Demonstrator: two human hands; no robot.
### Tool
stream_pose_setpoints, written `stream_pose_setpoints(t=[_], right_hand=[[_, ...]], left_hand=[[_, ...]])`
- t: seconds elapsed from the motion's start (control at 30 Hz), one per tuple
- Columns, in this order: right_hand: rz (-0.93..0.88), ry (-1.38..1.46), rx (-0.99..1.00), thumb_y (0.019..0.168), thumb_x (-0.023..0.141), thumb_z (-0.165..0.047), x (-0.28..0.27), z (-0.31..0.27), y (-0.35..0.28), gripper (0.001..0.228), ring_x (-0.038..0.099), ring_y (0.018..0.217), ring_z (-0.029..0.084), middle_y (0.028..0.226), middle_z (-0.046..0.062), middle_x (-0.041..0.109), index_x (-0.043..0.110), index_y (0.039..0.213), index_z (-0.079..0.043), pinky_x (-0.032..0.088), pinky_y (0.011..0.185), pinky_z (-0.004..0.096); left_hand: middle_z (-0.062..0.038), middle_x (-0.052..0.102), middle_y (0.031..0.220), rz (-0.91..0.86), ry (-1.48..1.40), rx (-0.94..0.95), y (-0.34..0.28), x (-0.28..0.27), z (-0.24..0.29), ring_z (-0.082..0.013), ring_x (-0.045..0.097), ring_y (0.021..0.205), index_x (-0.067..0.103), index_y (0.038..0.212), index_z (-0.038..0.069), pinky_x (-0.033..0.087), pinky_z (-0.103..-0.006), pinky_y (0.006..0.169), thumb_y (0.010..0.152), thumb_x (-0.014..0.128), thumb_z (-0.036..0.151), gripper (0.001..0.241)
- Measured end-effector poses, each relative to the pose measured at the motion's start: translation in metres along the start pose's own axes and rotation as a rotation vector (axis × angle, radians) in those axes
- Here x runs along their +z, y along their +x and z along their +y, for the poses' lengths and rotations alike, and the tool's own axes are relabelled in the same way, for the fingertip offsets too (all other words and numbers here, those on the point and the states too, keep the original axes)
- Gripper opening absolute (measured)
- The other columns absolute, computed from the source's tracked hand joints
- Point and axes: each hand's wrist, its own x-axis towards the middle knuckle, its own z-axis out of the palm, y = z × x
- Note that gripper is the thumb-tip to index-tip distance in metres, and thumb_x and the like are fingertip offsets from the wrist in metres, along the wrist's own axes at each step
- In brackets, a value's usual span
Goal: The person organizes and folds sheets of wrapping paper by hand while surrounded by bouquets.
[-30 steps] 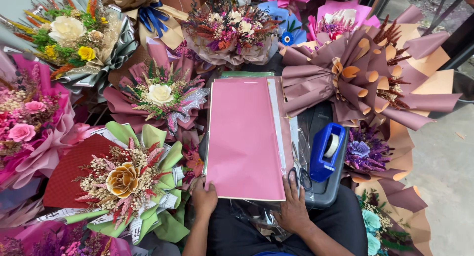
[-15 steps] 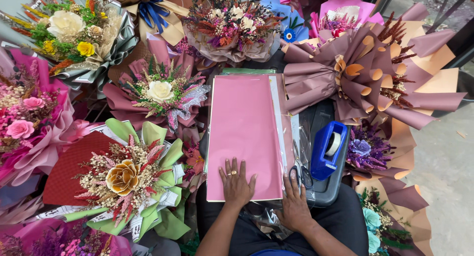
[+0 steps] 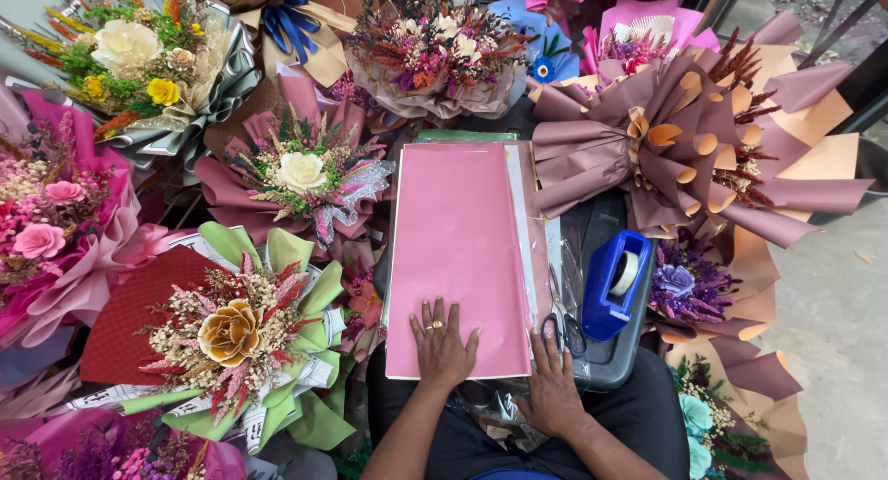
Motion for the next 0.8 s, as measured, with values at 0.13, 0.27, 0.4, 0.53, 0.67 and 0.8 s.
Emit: stream_pose_setpoints(t=[0.13,0.27,0.4,0.53,0.67,0.8], right_hand=[[-0.014,-0.009,-0.002,0.1,0.073,-0.061,0.001,0.001,-0.001,0.046,-0.019,0.171,0.048,0.187,0.023,-0.016,0.076,0.097,-0.015,0.015,0.135,0.072],[-0.019,0.005,-0.015,0.101,0.073,-0.061,0.001,0.002,-0.001,0.047,-0.019,0.171,0.049,0.187,0.022,-0.017,0.075,0.098,-0.015,0.013,0.135,0.074],[-0.078,0.005,-0.001,0.104,0.069,-0.063,-0.003,0.002,0.002,0.047,-0.023,0.171,0.048,0.187,0.021,-0.019,0.076,0.094,-0.017,0.008,0.137,0.073],[-0.083,0.019,-0.006,0.104,0.068,-0.064,0.01,0.005,0.003,0.051,-0.022,0.171,0.048,0.187,0.022,-0.02,0.077,0.096,-0.015,0.011,0.136,0.073],[0.248,-0.04,-0.038,0.088,0.081,-0.069,0.049,0.012,0.014,0.132,-0.015,0.171,0.05,0.188,0.023,-0.01,0.007,0.178,-0.006,0.019,0.128,0.07],[0.13,0.056,-0.033,0.091,0.076,-0.058,0.028,0.009,0.008,0.072,-0.014,0.172,0.05,0.188,0.023,-0.009,0.072,0.131,0.001,0.02,0.133,0.073]], left_hand=[[-0.023,0.025,0.181,0.015,-0.005,0.001,-0.002,0.001,0.0,-0.0474,0.009,0.17,0.037,0.172,0.014,-0.003,-0.0725,0.134,0.108,0.037,0.068,0.084],[-0.023,0.021,0.183,-0.012,-0.007,-0.001,-0.002,-0.002,0.0,-0.0474,0.006,0.171,0.035,0.173,0.013,-0.006,-0.0719,0.134,0.109,0.034,0.069,0.084],[-0.032,0.009,0.183,-0.037,-0.011,0.005,-0.009,-0.01,0.004,-0.0531,0.001,0.169,0.027,0.175,0.01,-0.003,-0.0765,0.131,0.103,0.061,0.069,0.099],[-0.019,-0.001,0.187,-0.291,0.038,0.129,-0.052,-0.025,0.016,-0.0449,-0.006,0.172,0.019,0.177,0.021,-0.009,-0.0723,0.134,0.091,0.06,0.088,0.116],[-0.018,0.032,0.179,-0.033,-0.026,0.319,-0.058,0.023,-0.014,-0.0465,0.02,0.166,0.047,0.166,0.017,0.009,-0.0717,0.132,0.084,0.086,0.021,0.09],[-0.009,0.071,0.154,0.065,-0.259,0.317,-0.046,0.035,-0.03,-0.0416,0.053,0.152,0.075,0.145,0.019,0.029,-0.0699,0.127,0.085,0.074,0.007,0.062]])
